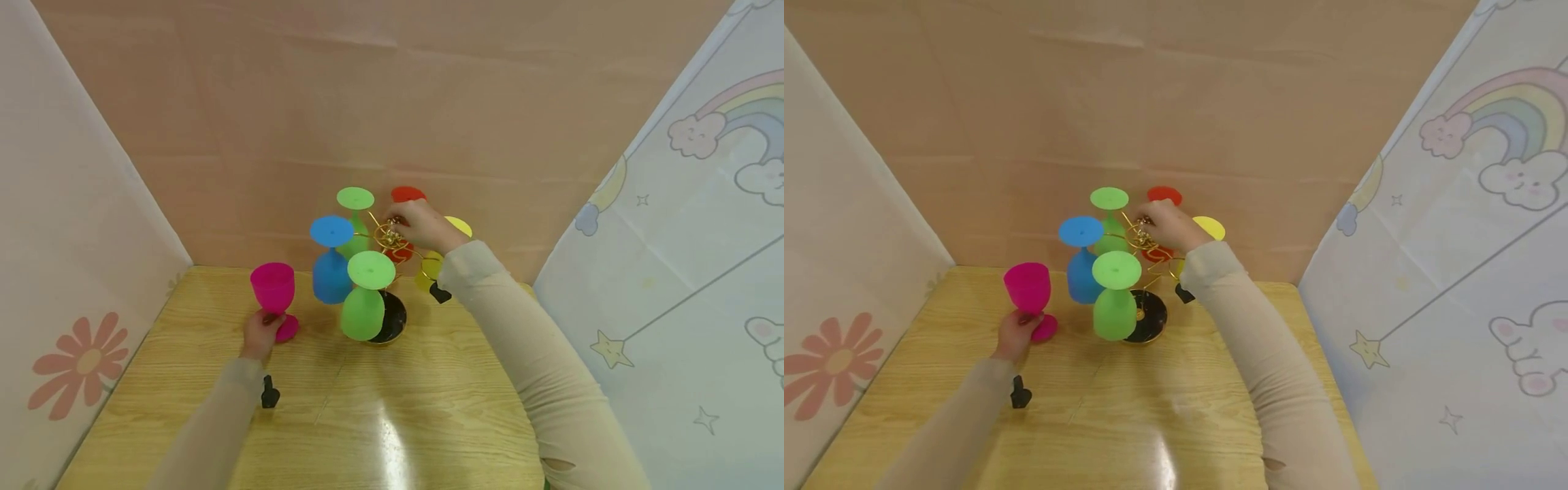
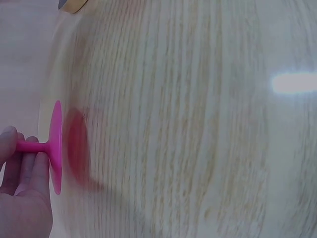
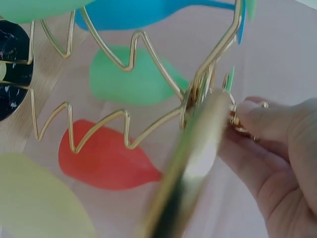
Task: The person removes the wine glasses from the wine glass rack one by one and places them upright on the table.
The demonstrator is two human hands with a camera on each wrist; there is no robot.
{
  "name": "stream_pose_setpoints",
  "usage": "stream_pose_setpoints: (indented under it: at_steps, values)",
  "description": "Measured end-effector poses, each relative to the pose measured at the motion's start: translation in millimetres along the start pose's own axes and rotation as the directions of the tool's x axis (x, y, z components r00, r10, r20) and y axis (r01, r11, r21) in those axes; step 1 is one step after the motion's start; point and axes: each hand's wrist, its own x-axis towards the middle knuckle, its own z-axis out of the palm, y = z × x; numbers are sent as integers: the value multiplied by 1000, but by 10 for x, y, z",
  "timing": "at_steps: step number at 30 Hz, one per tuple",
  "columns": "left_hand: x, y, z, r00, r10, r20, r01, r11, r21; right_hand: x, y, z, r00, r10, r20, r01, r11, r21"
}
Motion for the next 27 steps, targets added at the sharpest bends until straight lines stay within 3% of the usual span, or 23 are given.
stream_pose_setpoints:
  at_steps: [11,15,21,27]
  values:
    - [-150,4,37,990,-124,62,128,991,-50,-69,0,46,997,-41,59,36,996,84]
    - [-193,10,46,988,-137,72,139,990,-27,-87,26,65,999,-17,41,10,987,162]
    - [-229,-23,59,990,-123,66,124,992,-4,-137,64,91,989,149,-11,-137,933,334]
    - [-240,-81,80,993,-107,51,107,994,-3,-155,19,107,940,337,-57,-277,848,452]
